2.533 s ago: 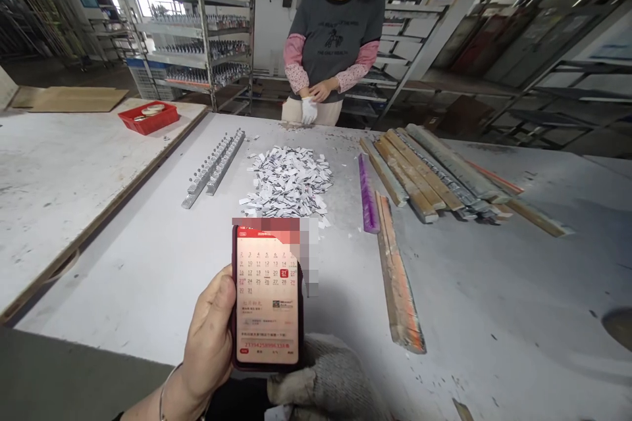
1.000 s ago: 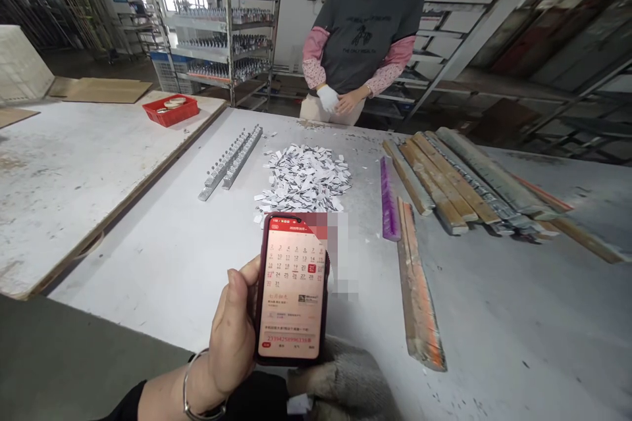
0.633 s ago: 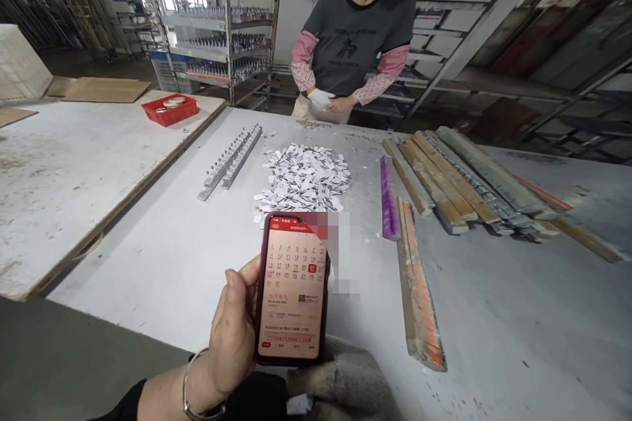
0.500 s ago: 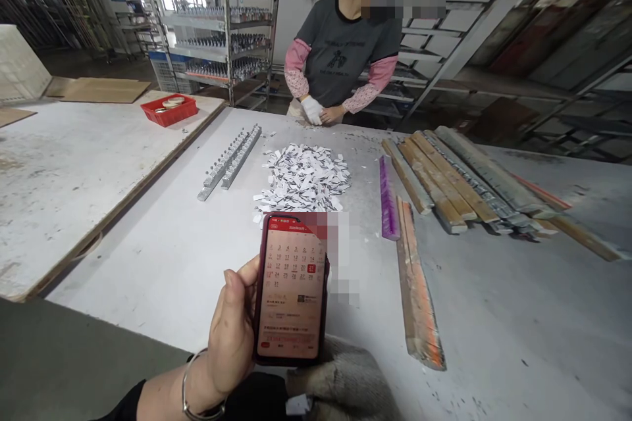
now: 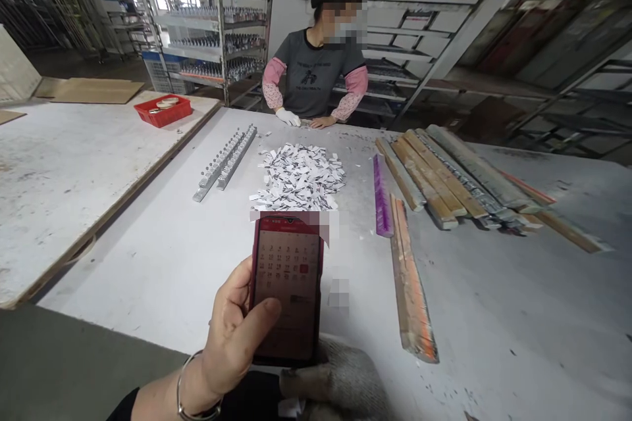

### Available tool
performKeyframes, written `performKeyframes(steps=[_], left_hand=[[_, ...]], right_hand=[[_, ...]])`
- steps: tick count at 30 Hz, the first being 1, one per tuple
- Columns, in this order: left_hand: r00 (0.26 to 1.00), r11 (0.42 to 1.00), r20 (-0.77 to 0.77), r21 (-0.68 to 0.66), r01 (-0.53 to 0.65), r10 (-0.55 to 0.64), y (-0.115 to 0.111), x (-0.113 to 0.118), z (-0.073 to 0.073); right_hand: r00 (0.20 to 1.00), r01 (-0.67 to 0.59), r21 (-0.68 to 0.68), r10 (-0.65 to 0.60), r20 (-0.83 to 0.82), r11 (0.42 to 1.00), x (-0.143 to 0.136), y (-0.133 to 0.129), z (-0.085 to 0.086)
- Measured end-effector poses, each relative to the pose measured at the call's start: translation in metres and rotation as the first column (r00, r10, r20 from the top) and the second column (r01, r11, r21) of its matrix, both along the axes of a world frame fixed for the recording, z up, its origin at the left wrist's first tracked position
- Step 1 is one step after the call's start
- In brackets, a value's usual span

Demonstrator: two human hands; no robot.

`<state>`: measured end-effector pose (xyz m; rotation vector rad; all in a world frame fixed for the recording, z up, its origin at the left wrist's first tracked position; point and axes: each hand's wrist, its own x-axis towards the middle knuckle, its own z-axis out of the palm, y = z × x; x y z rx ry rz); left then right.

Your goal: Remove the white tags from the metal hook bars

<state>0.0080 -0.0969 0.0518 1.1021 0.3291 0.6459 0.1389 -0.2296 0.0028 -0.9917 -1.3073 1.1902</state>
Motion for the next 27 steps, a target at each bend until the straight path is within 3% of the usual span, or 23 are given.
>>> performKeyframes(steps=[4, 6, 8, 11, 13, 16, 27], left_hand=[[0.999, 0.999, -0.023, -0.021, -0.028, 0.027, 0.0, 0.001, 0.0], [0.998, 0.998, -0.027, -0.026, -0.05, 0.049, 0.0, 0.002, 0.0], [0.997, 0.998, -0.036, -0.029, -0.064, 0.063, 0.0, 0.003, 0.0], [0.996, 0.997, -0.058, -0.028, -0.068, 0.067, 0.001, 0.004, 0.0], [0.995, 0.997, -0.067, -0.015, -0.071, 0.07, 0.003, 0.004, 0.0], [0.994, 0.997, -0.076, -0.009, -0.074, 0.073, 0.006, 0.004, -0.001], [0.982, 0.993, -0.151, -0.003, -0.116, 0.114, 0.009, 0.003, 0.002]], right_hand=[[0.944, -0.054, -0.225, -0.024, -0.329, 0.973, -0.017, -0.001, -0.022], [0.909, -0.052, -0.272, -0.067, -0.411, 0.961, -0.021, -0.001, -0.032], [0.944, 0.018, -0.201, -0.083, -0.319, 0.979, -0.018, -0.001, -0.036], [1.0, 0.019, -0.017, -0.019, -0.006, 1.0, -0.005, 0.0, -0.026], [0.982, -0.026, 0.049, 0.017, 0.186, 0.998, 0.003, 0.0, -0.017], [0.942, -0.021, 0.106, -0.016, 0.334, 0.994, 0.006, 0.003, -0.008], [0.949, 0.033, 0.102, -0.064, 0.309, 0.994, 0.002, 0.002, -0.005]])
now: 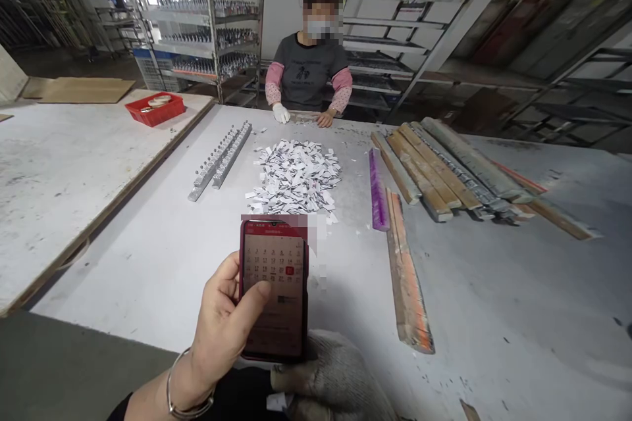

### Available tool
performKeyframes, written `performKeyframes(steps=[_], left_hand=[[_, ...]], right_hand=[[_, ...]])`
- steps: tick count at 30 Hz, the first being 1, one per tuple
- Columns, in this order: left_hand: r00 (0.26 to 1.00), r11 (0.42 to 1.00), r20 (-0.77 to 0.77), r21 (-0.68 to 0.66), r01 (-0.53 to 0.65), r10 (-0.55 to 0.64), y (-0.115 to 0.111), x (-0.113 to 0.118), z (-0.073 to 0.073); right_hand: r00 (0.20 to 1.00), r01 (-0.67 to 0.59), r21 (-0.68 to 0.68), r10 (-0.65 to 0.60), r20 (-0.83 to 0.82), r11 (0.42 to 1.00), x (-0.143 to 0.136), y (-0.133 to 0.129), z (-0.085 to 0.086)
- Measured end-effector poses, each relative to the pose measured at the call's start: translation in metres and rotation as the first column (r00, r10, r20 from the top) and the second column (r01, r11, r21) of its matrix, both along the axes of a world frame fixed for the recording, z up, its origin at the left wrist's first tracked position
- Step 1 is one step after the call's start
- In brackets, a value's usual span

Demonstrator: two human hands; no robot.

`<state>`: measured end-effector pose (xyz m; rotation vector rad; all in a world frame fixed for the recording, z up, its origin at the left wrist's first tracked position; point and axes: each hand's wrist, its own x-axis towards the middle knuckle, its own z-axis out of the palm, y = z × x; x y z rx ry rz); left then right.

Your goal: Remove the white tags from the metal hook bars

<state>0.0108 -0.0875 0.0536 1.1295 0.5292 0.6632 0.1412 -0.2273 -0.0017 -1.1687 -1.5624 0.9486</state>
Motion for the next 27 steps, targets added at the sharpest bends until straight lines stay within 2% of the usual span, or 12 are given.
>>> performKeyframes(steps=[5, 14, 20, 25, 27], left_hand=[[1.0, 1.0, -0.006, 0.001, -0.01, 0.01, 0.0, 0.0, 0.0], [0.998, 0.999, -0.05, -0.023, -0.028, 0.027, -0.001, 0.0, 0.005], [0.997, 0.999, -0.068, -0.034, -0.034, 0.031, -0.001, 0.001, 0.004], [0.998, 0.999, -0.064, -0.035, -0.029, 0.027, -0.003, 0.0, 0.005], [0.996, 0.998, -0.082, -0.044, -0.034, 0.03, -0.004, 0.0, 0.006]], right_hand=[[0.999, -0.011, -0.002, 0.011, -0.034, 1.0, 0.001, 0.0, -0.001], [0.997, -0.037, 0.017, 0.038, -0.061, 0.999, 0.002, 0.002, 0.008], [0.998, -0.003, 0.145, 0.012, -0.059, 0.989, 0.002, 0.005, 0.011], [0.993, -0.037, 0.056, 0.043, -0.107, 0.998, 0.002, 0.003, 0.013], [0.991, -0.034, 0.064, 0.042, -0.126, 0.997, 0.001, 0.002, 0.013]])
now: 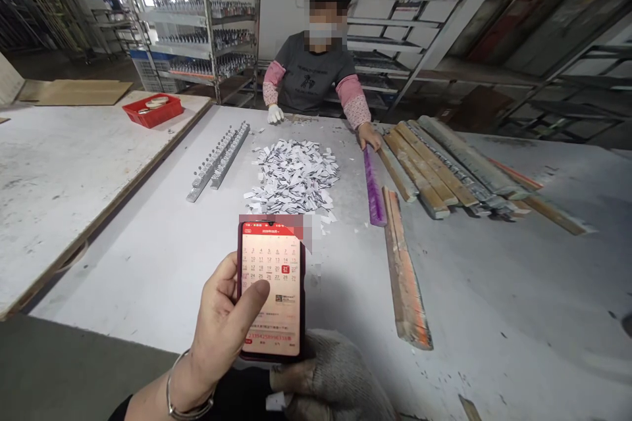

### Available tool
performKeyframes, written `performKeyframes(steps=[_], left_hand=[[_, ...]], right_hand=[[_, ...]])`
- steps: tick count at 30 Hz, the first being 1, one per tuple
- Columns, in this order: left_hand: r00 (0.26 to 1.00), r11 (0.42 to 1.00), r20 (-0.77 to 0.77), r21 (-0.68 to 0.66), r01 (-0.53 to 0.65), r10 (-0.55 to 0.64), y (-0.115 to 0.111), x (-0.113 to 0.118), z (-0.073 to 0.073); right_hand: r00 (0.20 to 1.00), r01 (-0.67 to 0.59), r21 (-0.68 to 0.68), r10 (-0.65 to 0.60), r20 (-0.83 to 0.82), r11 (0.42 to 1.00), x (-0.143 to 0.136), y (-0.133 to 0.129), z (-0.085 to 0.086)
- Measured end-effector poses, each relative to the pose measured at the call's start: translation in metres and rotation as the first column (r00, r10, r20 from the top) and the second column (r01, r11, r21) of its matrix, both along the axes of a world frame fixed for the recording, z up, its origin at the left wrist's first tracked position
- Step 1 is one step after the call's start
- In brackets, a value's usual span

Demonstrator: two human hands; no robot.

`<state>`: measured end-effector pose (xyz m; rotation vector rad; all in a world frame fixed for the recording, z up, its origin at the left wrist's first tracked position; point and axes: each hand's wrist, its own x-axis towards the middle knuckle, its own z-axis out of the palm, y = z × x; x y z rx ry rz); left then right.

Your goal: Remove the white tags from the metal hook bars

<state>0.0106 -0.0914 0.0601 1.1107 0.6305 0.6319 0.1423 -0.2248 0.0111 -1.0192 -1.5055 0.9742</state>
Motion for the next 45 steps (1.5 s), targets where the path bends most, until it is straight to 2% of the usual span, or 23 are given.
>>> performKeyframes(steps=[5, 11, 18, 25, 30, 35, 38, 45], left_hand=[[1.0, 1.0, 0.002, 0.017, 0.008, -0.008, 0.002, 0.0, -0.001], [1.0, 1.0, 0.009, 0.025, 0.0, 0.0, 0.002, 0.0, -0.002], [1.0, 0.999, -0.013, 0.03, -0.02, 0.02, 0.0, 0.001, 0.001], [0.998, 0.998, -0.023, -0.026, -0.057, 0.056, -0.005, 0.003, 0.011], [0.996, 0.995, 0.033, -0.065, -0.077, 0.079, -0.003, 0.002, 0.005], [0.983, 0.983, 0.033, 0.022, -0.184, 0.183, -0.001, 0.004, -0.002], [0.969, 0.969, 0.039, 0.022, -0.246, 0.245, -0.003, 0.005, -0.003], [0.977, 0.978, 0.041, 0.013, -0.21, 0.209, -0.002, 0.003, -0.003]], right_hand=[[0.998, 0.015, 0.035, -0.017, 0.059, 0.999, 0.001, 0.001, 0.0], [1.0, 0.008, 0.097, -0.005, -0.031, 0.995, -0.001, 0.004, 0.004], [0.998, -0.02, -0.048, 0.017, -0.063, 0.999, 0.001, 0.001, -0.002], [0.996, -0.024, -0.066, 0.018, -0.09, 0.998, 0.001, 0.001, -0.001], [0.997, 0.002, -0.077, -0.007, -0.072, 0.997, 0.0, 0.001, -0.001], [0.999, 0.045, 0.046, -0.045, 0.01, 0.998, 0.0, 0.001, 0.004], [0.999, 0.045, 0.076, -0.046, 0.007, 0.996, 0.0, 0.001, 0.006], [0.997, 0.047, 0.075, -0.042, -0.063, 0.996, -0.003, 0.0, 0.008]])
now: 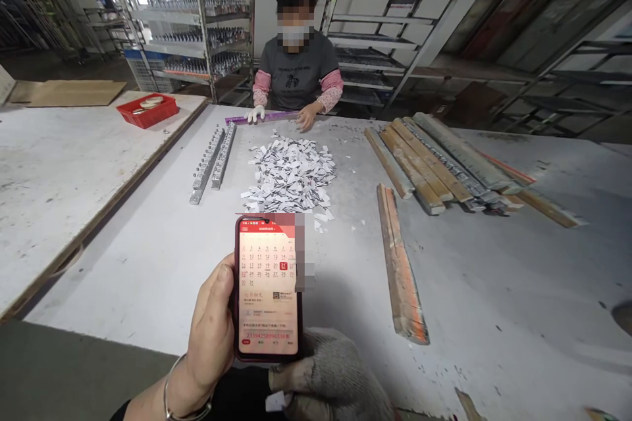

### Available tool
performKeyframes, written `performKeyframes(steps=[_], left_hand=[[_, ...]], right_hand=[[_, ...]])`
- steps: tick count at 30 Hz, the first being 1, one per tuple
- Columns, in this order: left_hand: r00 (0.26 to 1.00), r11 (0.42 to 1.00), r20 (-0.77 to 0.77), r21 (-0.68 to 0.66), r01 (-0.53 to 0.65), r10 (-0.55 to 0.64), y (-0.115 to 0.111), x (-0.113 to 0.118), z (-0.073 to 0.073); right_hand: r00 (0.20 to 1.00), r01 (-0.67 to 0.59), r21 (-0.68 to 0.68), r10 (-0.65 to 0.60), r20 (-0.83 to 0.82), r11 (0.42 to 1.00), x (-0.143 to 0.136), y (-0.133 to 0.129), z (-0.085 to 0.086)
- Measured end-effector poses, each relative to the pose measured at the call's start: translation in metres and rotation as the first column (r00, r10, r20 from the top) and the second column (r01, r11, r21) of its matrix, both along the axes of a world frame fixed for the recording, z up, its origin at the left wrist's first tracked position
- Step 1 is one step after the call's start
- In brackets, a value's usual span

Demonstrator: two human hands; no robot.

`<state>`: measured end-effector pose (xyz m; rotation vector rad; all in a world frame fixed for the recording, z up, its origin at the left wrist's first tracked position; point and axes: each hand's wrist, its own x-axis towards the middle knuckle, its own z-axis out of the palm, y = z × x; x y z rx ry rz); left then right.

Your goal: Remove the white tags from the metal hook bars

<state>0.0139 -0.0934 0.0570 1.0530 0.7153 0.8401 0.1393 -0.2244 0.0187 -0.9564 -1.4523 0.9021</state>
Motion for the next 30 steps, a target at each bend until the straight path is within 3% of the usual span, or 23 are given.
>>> performKeyframes(steps=[7, 13, 16, 22, 30], left_hand=[[1.0, 1.0, 0.014, -0.01, 0.017, -0.017, -0.002, -0.001, 0.002], [1.0, 1.0, -0.002, 0.018, -0.007, 0.007, -0.002, -0.005, -0.007], [1.0, 1.0, 0.014, 0.025, 0.005, -0.006, -0.001, -0.005, -0.009], [1.0, 1.0, 0.014, -0.004, 0.002, -0.002, -0.002, -0.002, -0.005], [1.0, 1.0, 0.018, -0.002, 0.006, -0.006, -0.001, -0.002, -0.005]], right_hand=[[0.998, -0.021, -0.029, 0.022, 0.056, 0.999, 0.002, -0.001, -0.001], [0.998, -0.058, -0.095, 0.054, -0.043, 0.994, 0.002, 0.0, 0.0], [1.0, -0.006, -0.086, 0.004, -0.016, 0.996, 0.002, 0.0, -0.001], [0.998, -0.059, -0.128, 0.057, -0.02, 0.99, 0.002, 0.0, 0.001], [0.999, 0.003, -0.06, 0.0, 0.037, 0.998, 0.002, -0.003, -0.006]])
